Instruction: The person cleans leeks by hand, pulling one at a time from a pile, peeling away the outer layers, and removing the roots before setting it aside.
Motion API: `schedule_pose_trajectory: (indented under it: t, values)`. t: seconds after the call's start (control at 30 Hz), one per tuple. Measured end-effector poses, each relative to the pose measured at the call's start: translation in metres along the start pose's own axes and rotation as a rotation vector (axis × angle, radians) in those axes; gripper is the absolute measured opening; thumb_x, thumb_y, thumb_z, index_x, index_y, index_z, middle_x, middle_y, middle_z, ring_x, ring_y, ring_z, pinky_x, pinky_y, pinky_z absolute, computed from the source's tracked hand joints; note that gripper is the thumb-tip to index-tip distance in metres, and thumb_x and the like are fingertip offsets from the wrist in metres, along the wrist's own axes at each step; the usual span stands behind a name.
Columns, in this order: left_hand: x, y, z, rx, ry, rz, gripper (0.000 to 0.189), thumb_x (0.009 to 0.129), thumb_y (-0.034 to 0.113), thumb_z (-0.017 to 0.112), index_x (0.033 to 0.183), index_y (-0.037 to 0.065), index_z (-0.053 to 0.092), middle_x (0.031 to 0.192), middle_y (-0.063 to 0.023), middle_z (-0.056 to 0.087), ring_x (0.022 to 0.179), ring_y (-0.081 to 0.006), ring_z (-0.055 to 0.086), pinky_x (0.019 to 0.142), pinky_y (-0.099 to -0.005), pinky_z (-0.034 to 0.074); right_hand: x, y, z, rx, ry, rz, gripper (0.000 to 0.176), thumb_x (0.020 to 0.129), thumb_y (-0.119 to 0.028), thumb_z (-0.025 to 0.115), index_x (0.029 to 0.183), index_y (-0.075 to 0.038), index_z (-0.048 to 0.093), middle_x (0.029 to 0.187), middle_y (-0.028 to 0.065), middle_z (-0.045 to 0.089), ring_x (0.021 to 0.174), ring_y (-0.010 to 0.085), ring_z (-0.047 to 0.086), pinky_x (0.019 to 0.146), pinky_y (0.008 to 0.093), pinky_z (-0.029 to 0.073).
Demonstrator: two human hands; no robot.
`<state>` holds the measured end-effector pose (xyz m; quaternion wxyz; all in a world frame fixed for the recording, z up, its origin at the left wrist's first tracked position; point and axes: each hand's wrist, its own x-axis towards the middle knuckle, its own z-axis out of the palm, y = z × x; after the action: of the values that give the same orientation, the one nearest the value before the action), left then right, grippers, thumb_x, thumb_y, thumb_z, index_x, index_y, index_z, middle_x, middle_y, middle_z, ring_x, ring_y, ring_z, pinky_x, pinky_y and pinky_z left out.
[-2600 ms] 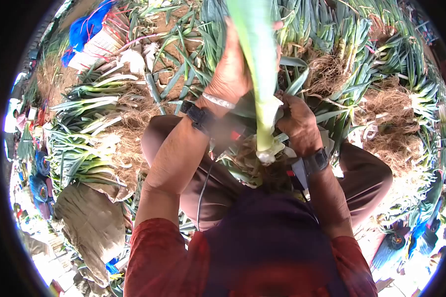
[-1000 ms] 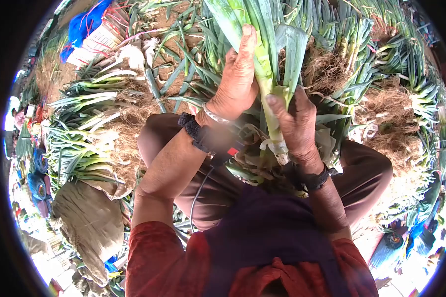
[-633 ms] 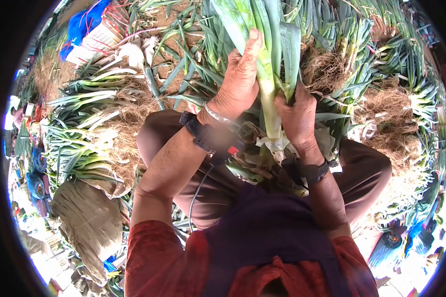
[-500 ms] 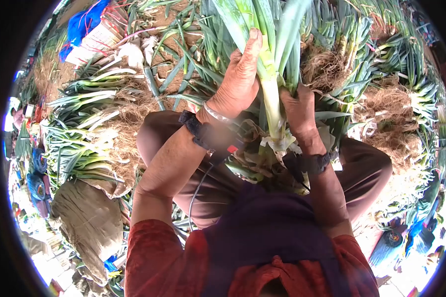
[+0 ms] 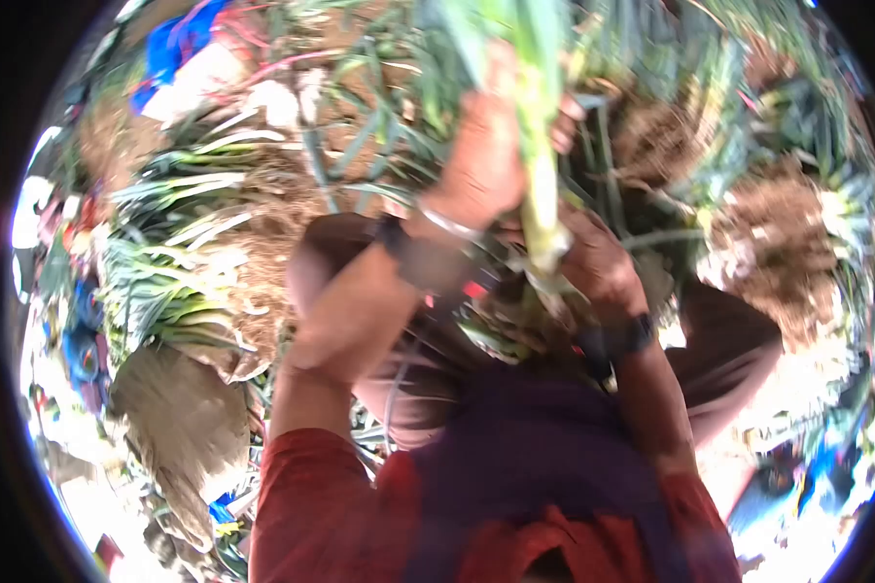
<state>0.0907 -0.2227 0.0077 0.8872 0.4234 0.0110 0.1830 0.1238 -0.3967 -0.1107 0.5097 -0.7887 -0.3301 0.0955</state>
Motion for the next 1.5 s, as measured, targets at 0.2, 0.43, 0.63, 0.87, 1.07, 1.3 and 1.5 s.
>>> schedule_pose_trajectory:
  t: [0.2, 0.43, 0.63, 0.87, 1.07, 1.3, 1.5]
  values:
    - [-0.023, 0.0, 0.004, 0.047, 0.019, -0.148, 0.054, 0.097, 0.056, 0.052, 0.098, 0.002, 0.058, 0.071, -0.0082, 0.063, 0.061, -0.015, 0.062, 0.054, -0.0292, 0.051, -0.019, -0.018, -0.004, -0.248, -0.076, -0.294, 0.042, 0.084, -0.018, 0.068, 0.121, -0.001, 0.061, 0.112, 0.0151, 0.067, 0.103, 0.0341, 0.064, 0.088, 0.0384, 0.051]
    - [-0.026, 0.044, 0.022, -0.208, -0.006, 0.049, 0.052, 0.096, 0.058, 0.051, 0.11, 0.007, 0.053, 0.073, -0.0032, 0.06, 0.058, -0.0094, 0.055, 0.051, -0.0224, 0.047, -0.012, 0.0, -0.002, -0.421, -0.09, -0.259, 0.037, 0.086, -0.02, 0.067, 0.118, -0.003, 0.063, 0.106, 0.0162, 0.066, 0.098, 0.0366, 0.064, 0.084, 0.0403, 0.051]
    - [-0.003, 0.138, -0.041, -0.37, 0.09, 0.141, 0.078, 0.09, 0.078, 0.029, 0.113, 0.01, 0.058, 0.067, -0.0034, 0.056, 0.048, -0.0115, 0.049, 0.044, -0.0242, 0.041, -0.027, 0.03, -0.019, -0.563, -0.142, -0.176, 0.033, 0.088, -0.022, 0.066, 0.116, -0.006, 0.064, 0.101, 0.0171, 0.066, 0.094, 0.0388, 0.064, 0.081, 0.0419, 0.051]
    - [0.005, 0.146, -0.09, -0.292, 0.278, 0.418, 0.055, 0.095, 0.06, 0.049, 0.11, 0.008, 0.058, 0.074, -0.0037, 0.06, 0.058, -0.0148, 0.057, 0.053, -0.0278, 0.049, -0.039, 0.065, -0.078, -0.875, -0.409, 0.144, 0.028, 0.09, -0.024, 0.065, 0.113, -0.008, 0.065, 0.095, 0.0182, 0.065, 0.089, 0.0413, 0.063, 0.077, 0.0437, 0.052]
    - [0.01, 0.142, -0.077, -0.222, 0.341, 0.415, 0.06, 0.096, 0.065, 0.043, 0.108, 0.008, 0.058, 0.077, -0.0038, 0.06, 0.056, -0.0129, 0.052, 0.049, -0.0256, 0.044, 0.031, -0.08, -0.015, 0.088, -0.052, -0.115, 0.031, 0.08, -0.007, 0.076, 0.109, -0.006, 0.064, 0.098, 0.0112, 0.066, 0.084, 0.0266, 0.064, 0.075, 0.0347, 0.052]
    - [0.016, 0.13, -0.073, -0.269, 0.229, 0.33, 0.065, 0.093, 0.068, 0.046, 0.109, 0.005, 0.054, 0.072, -0.003, 0.055, 0.051, -0.0117, 0.047, 0.045, -0.0255, 0.042, 0.047, -0.093, 0.029, -0.318, -0.045, -0.356, 0.038, 0.075, -0.002, 0.078, 0.105, -0.005, 0.054, 0.093, 0.0088, 0.059, 0.079, 0.0239, 0.059, 0.073, 0.0331, 0.051]
    - [0.017, 0.129, -0.071, -0.376, 0.076, 0.279, 0.067, 0.09, 0.071, 0.049, 0.103, 0.005, 0.051, 0.07, -0.0033, 0.053, 0.051, -0.011, 0.043, 0.045, -0.0238, 0.039, 0.039, -0.104, 0.026, -0.269, -0.033, -0.289, 0.033, 0.076, -0.006, 0.079, 0.096, -0.004, 0.052, 0.088, 0.0084, 0.057, 0.077, 0.0236, 0.059, 0.071, 0.0339, 0.05]
